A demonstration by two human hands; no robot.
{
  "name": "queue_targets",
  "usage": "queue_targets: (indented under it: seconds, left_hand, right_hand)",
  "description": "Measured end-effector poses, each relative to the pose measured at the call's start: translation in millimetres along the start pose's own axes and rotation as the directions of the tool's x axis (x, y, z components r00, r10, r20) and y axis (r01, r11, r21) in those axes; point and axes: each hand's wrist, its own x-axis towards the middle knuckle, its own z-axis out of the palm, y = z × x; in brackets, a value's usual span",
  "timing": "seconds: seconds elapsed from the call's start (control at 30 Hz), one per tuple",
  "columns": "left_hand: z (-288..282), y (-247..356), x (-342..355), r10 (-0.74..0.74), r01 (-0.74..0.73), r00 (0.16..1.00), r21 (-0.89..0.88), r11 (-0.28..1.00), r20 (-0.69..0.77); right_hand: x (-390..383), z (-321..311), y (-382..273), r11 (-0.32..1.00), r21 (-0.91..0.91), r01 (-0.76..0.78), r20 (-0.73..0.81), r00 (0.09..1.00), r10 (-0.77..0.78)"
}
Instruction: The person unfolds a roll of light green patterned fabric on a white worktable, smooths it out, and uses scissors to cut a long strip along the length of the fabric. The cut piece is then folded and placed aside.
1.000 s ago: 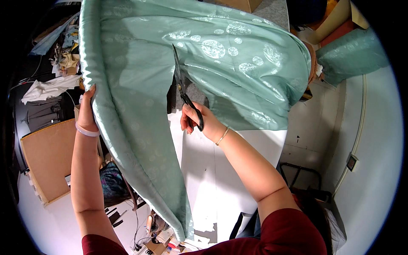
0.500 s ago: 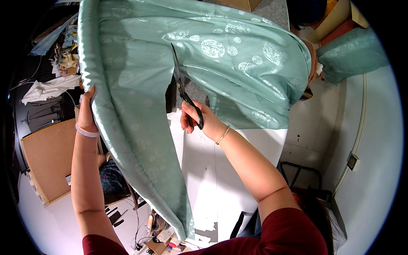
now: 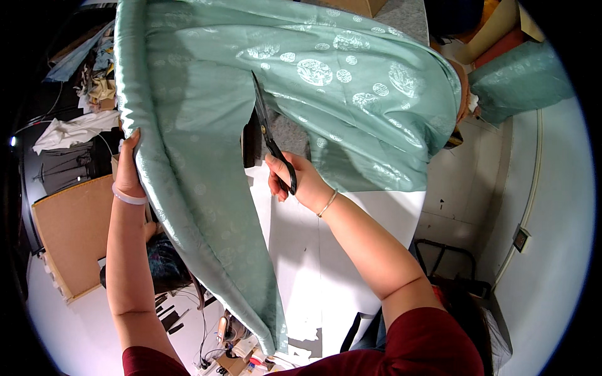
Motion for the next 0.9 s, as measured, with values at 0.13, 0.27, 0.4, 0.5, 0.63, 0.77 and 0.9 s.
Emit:
queue_targets:
  seconds: [0.13,0.27,0.4,0.5,0.63,0.77,0.9]
  left_hand:
    - [3,2,-4,0.006,-0.007,1.000,-0.022,1.000,-0.011]
    - [2,2,-8,0.019,-0.020,0.999,-0.037,0.999,-0.032]
    - [0,4,-11,0.005,-0.006,1.000,-0.021,1.000,-0.005]
    - [0,5,-18,-0.008,0.007,1.000,-0.031,0.999,-0.020]
    - [0,5,-19,-0.015,0.015,1.000,-0.047,0.999,0.004]
    - [-3,4,-18,-0.021,0.022,1.000,-0.052,0.998,0.019]
    - [-2,4,-18,-0.018,0.019,1.000,-0.038,0.999,0.006]
  right_hand:
    - [-2,3,-2,0.998,-0.057,-0.015,-0.017,1.000,0.015]
    - [1,1,-2,0.997,-0.083,-0.002,-0.016,1.000,0.001]
    - [14,-1,-7,0.999,-0.023,0.036,0.012,0.999,-0.036]
    - [22,1,-16,0.998,-0.053,0.045,0.034,0.998,-0.043]
    - [28,-3,-16,0.992,-0.085,0.092,0.037,0.995,-0.089]
    - [26,-1,-17,0.992,-0.082,0.094,0.023,0.996,-0.092]
    - [24,2,-16,0.997,-0.037,0.070,0.001,0.998,-0.070]
